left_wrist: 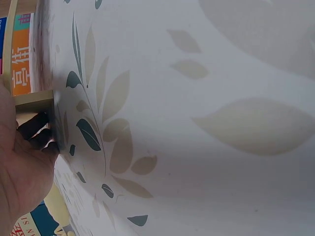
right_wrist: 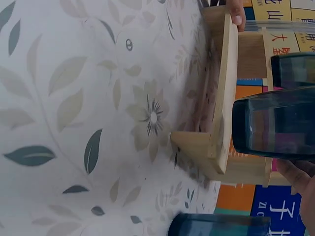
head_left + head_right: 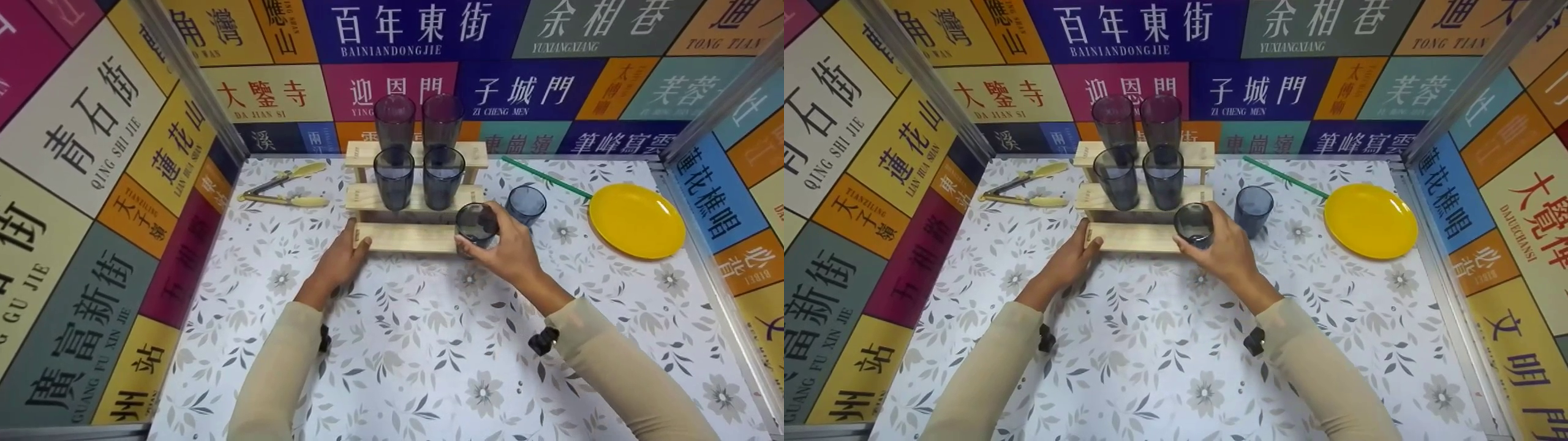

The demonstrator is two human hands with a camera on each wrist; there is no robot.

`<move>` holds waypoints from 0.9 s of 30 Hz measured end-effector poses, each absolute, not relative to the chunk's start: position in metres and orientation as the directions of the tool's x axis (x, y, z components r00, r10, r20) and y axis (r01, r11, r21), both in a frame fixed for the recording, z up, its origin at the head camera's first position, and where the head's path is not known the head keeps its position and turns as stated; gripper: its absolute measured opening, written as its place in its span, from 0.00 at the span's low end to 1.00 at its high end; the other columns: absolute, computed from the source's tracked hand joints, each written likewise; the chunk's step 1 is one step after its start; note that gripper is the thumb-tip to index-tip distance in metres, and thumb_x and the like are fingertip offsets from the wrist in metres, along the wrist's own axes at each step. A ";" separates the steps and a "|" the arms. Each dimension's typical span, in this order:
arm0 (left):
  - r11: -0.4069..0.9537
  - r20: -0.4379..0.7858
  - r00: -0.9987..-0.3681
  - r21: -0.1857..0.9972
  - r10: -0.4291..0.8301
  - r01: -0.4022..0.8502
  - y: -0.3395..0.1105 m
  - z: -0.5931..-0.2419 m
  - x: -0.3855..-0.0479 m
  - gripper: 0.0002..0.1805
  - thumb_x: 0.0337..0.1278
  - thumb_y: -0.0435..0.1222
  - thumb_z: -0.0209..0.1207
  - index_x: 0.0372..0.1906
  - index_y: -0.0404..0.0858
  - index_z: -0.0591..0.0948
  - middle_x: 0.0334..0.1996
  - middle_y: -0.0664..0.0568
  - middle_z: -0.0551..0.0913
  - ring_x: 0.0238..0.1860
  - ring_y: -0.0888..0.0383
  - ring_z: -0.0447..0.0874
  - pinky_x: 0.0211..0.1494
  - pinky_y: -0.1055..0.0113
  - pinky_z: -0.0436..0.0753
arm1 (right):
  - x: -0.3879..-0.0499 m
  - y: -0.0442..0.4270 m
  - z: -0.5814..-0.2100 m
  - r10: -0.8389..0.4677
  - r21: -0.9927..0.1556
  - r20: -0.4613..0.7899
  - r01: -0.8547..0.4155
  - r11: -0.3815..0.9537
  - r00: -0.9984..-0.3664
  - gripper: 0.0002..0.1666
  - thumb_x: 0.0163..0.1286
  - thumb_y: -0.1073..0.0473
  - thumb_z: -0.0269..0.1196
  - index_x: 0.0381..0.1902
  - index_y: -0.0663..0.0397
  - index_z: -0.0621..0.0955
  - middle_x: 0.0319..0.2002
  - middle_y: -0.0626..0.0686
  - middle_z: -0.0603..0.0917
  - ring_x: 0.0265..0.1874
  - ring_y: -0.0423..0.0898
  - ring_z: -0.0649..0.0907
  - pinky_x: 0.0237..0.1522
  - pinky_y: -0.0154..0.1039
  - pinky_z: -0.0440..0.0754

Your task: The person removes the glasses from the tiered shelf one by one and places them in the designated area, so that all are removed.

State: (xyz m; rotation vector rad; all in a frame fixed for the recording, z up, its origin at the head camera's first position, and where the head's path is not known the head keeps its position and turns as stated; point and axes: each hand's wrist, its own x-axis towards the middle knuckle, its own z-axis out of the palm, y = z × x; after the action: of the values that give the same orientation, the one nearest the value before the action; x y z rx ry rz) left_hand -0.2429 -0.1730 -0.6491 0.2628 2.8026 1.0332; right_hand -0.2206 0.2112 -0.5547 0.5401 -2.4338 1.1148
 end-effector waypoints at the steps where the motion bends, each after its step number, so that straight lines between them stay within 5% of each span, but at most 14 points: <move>1: 0.747 -0.077 -0.974 0.656 0.212 0.110 -0.173 -0.649 -0.243 0.48 0.90 0.61 0.41 0.92 0.34 0.43 0.89 0.32 0.56 0.88 0.36 0.59 0.89 0.43 0.64 | -0.220 0.214 -0.555 -0.170 -0.614 0.505 -0.491 0.618 -0.846 0.48 0.61 0.44 0.86 0.71 0.60 0.80 0.51 0.63 0.92 0.48 0.62 0.92 0.47 0.60 0.90; 10: 0.744 -0.054 -0.976 0.657 0.209 0.123 -0.174 -0.648 -0.244 0.47 0.90 0.60 0.42 0.91 0.33 0.45 0.88 0.31 0.57 0.87 0.35 0.61 0.88 0.42 0.66 | -0.214 0.239 -0.557 -0.135 -0.616 0.469 -0.433 0.658 -0.873 0.53 0.57 0.47 0.87 0.74 0.64 0.77 0.56 0.71 0.89 0.53 0.70 0.90 0.53 0.66 0.88; 27: 0.746 -0.051 -0.979 0.656 0.196 0.115 -0.171 -0.648 -0.242 0.46 0.90 0.59 0.43 0.91 0.33 0.47 0.87 0.31 0.60 0.86 0.35 0.64 0.87 0.41 0.67 | -0.205 0.294 -0.568 -0.075 -0.600 0.441 -0.356 0.716 -0.894 0.53 0.58 0.48 0.87 0.73 0.66 0.77 0.57 0.68 0.89 0.53 0.66 0.90 0.54 0.64 0.89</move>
State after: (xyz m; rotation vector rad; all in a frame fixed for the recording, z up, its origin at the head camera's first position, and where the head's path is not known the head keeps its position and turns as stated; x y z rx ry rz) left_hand -0.2417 -0.1709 -0.6476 0.2523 2.8251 1.0509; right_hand -0.2046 0.2942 -0.5681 0.3336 -2.5349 1.0012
